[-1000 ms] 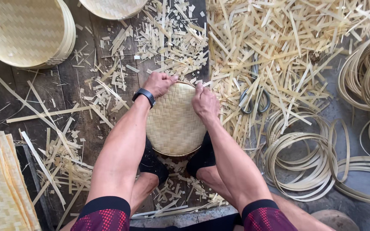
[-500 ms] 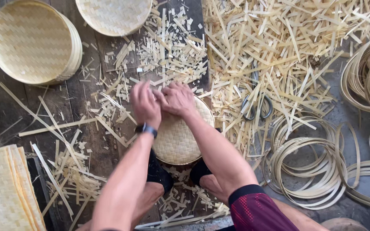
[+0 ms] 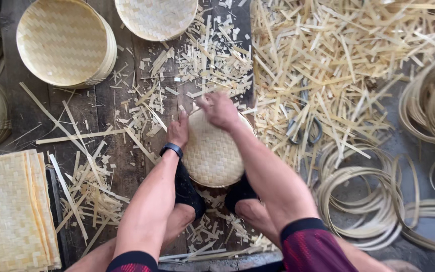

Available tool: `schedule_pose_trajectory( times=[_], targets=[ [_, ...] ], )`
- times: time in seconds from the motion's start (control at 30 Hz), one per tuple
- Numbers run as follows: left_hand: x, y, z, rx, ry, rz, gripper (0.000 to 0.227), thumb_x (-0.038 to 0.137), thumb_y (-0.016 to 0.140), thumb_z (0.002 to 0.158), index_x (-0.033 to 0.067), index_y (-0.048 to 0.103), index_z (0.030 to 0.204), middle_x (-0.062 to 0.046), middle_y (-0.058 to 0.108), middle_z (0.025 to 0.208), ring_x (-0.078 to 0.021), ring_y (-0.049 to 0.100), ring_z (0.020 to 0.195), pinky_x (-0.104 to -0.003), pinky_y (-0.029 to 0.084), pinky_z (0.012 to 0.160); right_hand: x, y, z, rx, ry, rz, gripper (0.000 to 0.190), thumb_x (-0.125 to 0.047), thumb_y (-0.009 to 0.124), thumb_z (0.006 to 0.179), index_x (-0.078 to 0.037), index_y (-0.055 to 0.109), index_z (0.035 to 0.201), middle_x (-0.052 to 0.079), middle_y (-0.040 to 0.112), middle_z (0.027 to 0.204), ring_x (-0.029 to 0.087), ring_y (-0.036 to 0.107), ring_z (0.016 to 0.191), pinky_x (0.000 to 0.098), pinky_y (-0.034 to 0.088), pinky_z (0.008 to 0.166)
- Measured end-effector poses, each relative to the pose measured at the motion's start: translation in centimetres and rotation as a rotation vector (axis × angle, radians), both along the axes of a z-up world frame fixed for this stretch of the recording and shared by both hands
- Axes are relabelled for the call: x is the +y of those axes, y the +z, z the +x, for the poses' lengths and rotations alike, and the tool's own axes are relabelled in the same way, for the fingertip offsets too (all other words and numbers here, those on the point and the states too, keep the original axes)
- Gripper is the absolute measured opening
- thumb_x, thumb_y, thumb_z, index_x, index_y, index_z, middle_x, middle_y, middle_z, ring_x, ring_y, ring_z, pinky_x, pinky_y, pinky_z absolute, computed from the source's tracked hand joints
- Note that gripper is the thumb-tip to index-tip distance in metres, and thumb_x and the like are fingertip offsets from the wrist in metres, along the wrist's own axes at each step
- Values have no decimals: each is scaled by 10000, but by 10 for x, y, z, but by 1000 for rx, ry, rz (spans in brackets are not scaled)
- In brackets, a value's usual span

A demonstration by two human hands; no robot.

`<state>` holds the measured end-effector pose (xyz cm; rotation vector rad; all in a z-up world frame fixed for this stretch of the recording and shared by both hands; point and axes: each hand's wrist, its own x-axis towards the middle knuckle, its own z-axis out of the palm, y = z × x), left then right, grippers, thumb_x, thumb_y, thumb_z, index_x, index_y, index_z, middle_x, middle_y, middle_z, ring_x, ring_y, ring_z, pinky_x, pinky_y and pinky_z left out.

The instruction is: The person assembles bamboo trays by fitting woven bamboo centers into circular frames and trimming excess material with shears.

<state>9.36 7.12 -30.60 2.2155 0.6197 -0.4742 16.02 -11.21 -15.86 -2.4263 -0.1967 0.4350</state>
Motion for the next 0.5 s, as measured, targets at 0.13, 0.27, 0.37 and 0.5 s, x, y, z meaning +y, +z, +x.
schedule_pose_trajectory(
  times=[0.13,0.27,0.37,0.5],
  targets=[
    [-4,28,4,-80,-6,-256,910,834,454,869,-33,729,906,-211,705,748,-315,692,739,-477,532,712,-115,81,-30,-382,27,-64,336,-322,594,1040,-68,687,1241,182,622,1248,357,585,1177,453,483,1020],
    [-10,130,-5,-257,-38,-293,687,654,870,658,12,745,870,-66,709,752,-190,640,684,-353,529,619,-248,202,-105,-153,39,-452,325,-393,679,928,-111,779,1057,151,681,1111,353,631,1062,472,508,891],
    [-25,210,-21,-574,-108,-203,585,568,915,694,64,702,904,-22,682,773,-142,613,668,-297,520,585,-309,230,-162,33,-250,-548,367,-437,666,979,-87,779,970,146,729,894,323,702,867,468,545,822],
    [-43,256,-57,-732,-393,-16,481,432,931,781,80,636,925,-49,658,847,-172,593,699,-331,532,596,-338,156,-196,141,-425,-477,410,-423,655,1003,-48,761,874,140,733,782,266,688,708,442,554,746]
  ],
)
